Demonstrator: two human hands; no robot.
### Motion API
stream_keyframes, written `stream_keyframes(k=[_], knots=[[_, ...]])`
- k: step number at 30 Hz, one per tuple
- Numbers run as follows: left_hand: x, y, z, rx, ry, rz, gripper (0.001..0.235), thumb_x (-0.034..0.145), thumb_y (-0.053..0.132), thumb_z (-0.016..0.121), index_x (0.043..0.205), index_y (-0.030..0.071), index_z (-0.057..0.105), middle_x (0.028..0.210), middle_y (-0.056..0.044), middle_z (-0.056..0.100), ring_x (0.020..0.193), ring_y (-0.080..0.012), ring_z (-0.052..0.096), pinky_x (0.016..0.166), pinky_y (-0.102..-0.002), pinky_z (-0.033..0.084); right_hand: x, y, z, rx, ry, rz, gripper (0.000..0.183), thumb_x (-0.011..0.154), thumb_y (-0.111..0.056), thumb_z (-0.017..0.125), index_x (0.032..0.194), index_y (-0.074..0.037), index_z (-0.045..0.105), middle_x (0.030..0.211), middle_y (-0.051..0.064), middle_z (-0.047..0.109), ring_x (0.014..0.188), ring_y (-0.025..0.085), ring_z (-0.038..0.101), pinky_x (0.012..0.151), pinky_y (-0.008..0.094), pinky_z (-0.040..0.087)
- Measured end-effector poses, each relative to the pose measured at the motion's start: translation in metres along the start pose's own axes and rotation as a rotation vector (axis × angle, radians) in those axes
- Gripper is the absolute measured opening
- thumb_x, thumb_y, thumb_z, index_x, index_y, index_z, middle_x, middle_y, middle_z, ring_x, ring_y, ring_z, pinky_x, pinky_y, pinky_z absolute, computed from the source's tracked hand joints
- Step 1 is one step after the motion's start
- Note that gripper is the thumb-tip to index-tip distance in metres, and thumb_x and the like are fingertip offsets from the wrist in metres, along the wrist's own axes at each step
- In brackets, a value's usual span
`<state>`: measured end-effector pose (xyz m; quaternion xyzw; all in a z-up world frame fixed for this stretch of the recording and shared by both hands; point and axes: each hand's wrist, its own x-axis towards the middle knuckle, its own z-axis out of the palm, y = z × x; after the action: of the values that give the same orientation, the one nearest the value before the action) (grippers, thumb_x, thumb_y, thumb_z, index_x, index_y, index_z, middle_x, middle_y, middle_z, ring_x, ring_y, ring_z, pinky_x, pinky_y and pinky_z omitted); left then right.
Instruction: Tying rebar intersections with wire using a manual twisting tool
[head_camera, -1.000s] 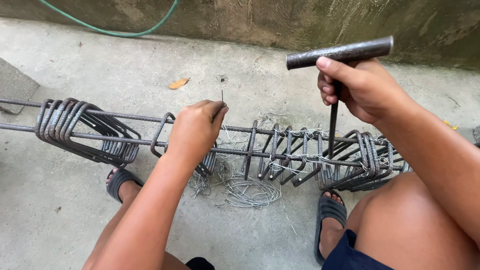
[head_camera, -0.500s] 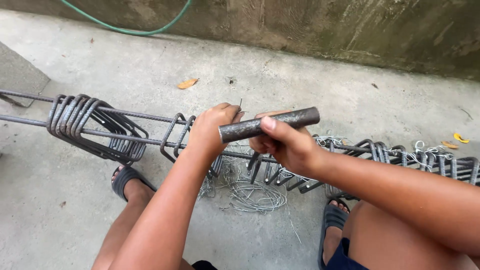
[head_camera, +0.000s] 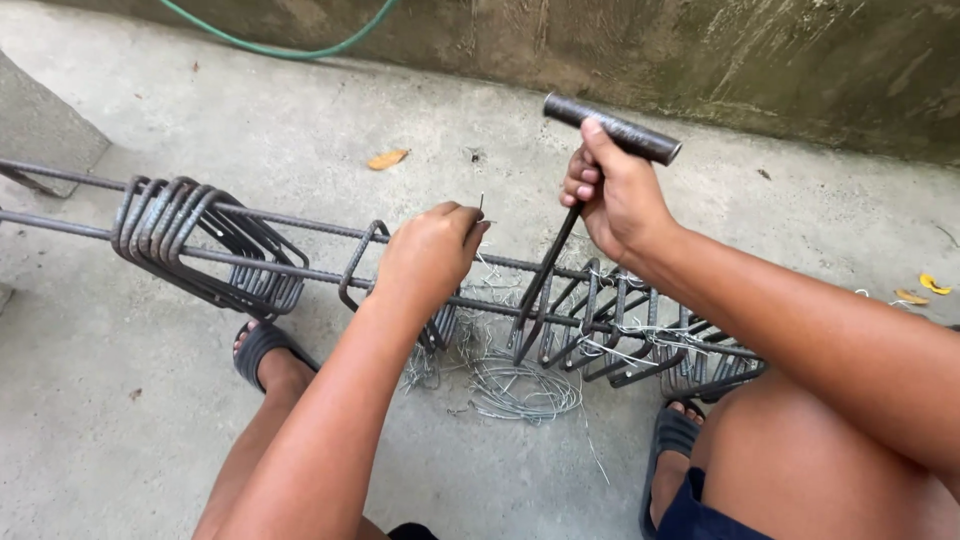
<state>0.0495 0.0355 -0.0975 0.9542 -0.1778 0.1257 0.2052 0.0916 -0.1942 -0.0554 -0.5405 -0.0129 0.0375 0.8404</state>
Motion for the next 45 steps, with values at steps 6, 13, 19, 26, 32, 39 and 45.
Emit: stream_keyframes(k=[6, 13, 19, 26, 32, 39, 45], knots=[[-0.002, 0.017, -0.005, -0.007, 0.130, 0.027, 0.020, 0.096, 0.024, 0.066, 0.093, 0.007, 0.075, 0.088, -0.008, 0.073, 0.069, -0.0349, 0.069, 0.064, -0.045, 0.056, 0.000, -0.013, 0.001, 0.059, 0.008, 0.064, 0.030, 0.106, -0.016, 0.060, 0.078, -0.009, 0.050, 0.061, -0.002, 0.043, 0.049, 0.009, 0.040, 0.046, 0.023, 0.040], [0.005, 0.024, -0.008, -0.002, 0.019, -0.037, 0.023, 0.100, 0.024, 0.063, 0.101, 0.006, 0.077, 0.096, -0.009, 0.076, 0.069, -0.0259, 0.072, 0.065, -0.038, 0.061, -0.006, -0.023, 0.004, -0.017, -0.086, 0.065, 0.036, 0.104, -0.033, 0.059, 0.077, -0.014, 0.045, 0.064, -0.004, 0.037, 0.055, 0.009, 0.036, 0.055, 0.025, 0.036], [0.004, 0.026, -0.012, -0.027, 0.231, 0.059, 0.013, 0.094, 0.019, 0.068, 0.091, 0.007, 0.068, 0.093, -0.004, 0.071, 0.063, -0.0318, 0.068, 0.059, -0.043, 0.056, -0.039, -0.092, 0.014, -0.087, -0.172, -0.134, 0.040, 0.096, -0.022, 0.070, 0.068, -0.018, 0.042, 0.053, -0.007, 0.038, 0.043, 0.007, 0.028, 0.044, 0.023, 0.031], [0.003, 0.038, -0.025, -0.272, 0.082, -0.116, 0.013, 0.094, 0.015, 0.057, 0.094, 0.006, 0.065, 0.079, -0.016, 0.071, 0.073, -0.0347, 0.066, 0.065, -0.047, 0.052, -0.041, -0.049, -0.007, -0.383, -0.262, -0.087, 0.027, 0.086, 0.000, 0.073, 0.109, 0.008, 0.061, 0.091, 0.012, 0.067, 0.078, 0.017, 0.065, 0.067, 0.022, 0.061], [-0.022, 0.067, 0.010, -0.129, -0.435, -0.279, 0.031, 0.092, 0.039, 0.057, 0.093, 0.012, 0.071, 0.085, -0.018, 0.076, 0.089, -0.0437, 0.074, 0.079, -0.056, 0.059, -0.039, -0.035, 0.036, -0.606, -0.469, -0.457, 0.028, 0.093, -0.015, 0.077, 0.070, -0.007, 0.063, 0.059, 0.006, 0.057, 0.054, 0.015, 0.051, 0.059, 0.026, 0.047], [-0.042, 0.069, 0.055, 0.027, -0.502, -0.130, 0.038, 0.091, 0.043, 0.063, 0.090, 0.007, 0.075, 0.079, -0.019, 0.075, 0.082, -0.0424, 0.076, 0.075, -0.056, 0.060, -0.017, -0.009, 0.038, -0.664, -0.543, -0.251, 0.018, 0.084, -0.014, 0.077, 0.072, -0.005, 0.067, 0.063, 0.012, 0.063, 0.063, 0.019, 0.058, 0.063, 0.033, 0.047], [-0.037, 0.068, 0.076, 0.069, -0.549, -0.061, 0.027, 0.088, 0.034, 0.064, 0.087, 0.010, 0.075, 0.076, -0.012, 0.075, 0.078, -0.0377, 0.077, 0.071, -0.055, 0.062, -0.025, -0.015, 0.031, -0.730, -0.541, -0.182, 0.016, 0.084, -0.009, 0.074, 0.070, -0.006, 0.068, 0.059, 0.010, 0.064, 0.058, 0.018, 0.059, 0.060, 0.029, 0.048]])
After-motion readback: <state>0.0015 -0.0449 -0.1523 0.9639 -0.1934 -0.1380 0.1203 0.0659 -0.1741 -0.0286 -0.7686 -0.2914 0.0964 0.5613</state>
